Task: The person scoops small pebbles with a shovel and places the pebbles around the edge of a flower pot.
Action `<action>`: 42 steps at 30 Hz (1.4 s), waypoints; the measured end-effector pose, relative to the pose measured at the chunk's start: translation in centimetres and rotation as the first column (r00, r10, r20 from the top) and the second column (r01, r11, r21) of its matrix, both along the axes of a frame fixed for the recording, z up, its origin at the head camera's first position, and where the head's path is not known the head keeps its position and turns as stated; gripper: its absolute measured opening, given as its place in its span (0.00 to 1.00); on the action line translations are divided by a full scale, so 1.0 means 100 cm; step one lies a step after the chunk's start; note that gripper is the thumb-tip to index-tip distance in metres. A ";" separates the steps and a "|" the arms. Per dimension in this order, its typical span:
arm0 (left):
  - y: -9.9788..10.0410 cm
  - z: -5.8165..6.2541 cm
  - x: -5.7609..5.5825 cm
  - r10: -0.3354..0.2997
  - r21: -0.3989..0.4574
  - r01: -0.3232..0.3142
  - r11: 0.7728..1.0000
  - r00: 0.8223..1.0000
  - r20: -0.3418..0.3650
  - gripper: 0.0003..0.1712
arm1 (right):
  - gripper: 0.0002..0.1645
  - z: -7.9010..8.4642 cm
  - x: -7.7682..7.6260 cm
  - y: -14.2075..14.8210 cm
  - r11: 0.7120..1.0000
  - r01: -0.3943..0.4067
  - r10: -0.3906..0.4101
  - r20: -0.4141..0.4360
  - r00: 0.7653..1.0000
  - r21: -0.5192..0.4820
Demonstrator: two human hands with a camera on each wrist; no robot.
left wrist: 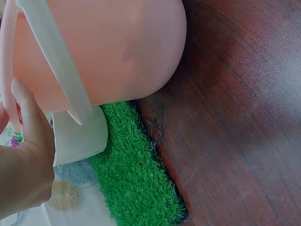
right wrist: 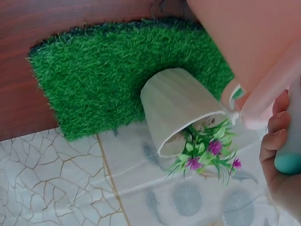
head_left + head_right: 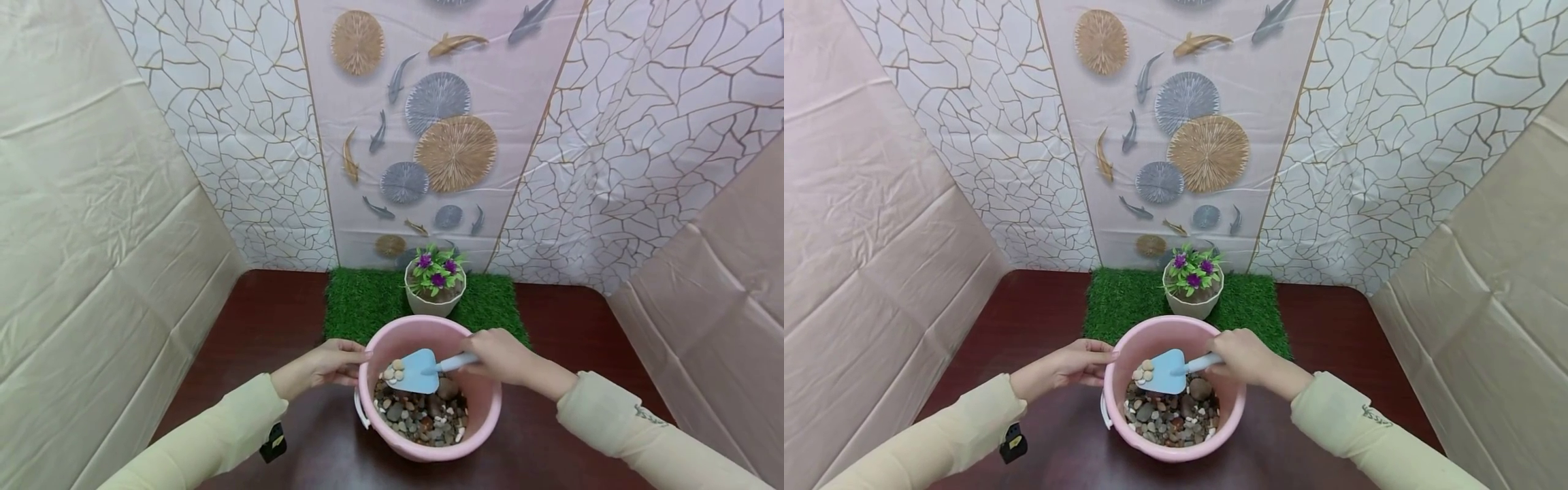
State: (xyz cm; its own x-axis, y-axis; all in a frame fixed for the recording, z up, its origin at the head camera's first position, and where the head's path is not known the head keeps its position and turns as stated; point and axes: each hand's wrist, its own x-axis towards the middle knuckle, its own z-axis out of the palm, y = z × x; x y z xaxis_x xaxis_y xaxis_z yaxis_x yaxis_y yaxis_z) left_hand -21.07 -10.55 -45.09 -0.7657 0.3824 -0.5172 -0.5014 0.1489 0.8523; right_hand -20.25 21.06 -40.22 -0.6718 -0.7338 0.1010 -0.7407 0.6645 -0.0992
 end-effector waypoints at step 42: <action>0.000 0.002 0.000 0.024 -0.001 -0.024 1.000 1.000 0.011 0.17 | 0.09 0.046 -0.014 0.053 0.995 0.097 -0.098 -0.020 0.995 -0.030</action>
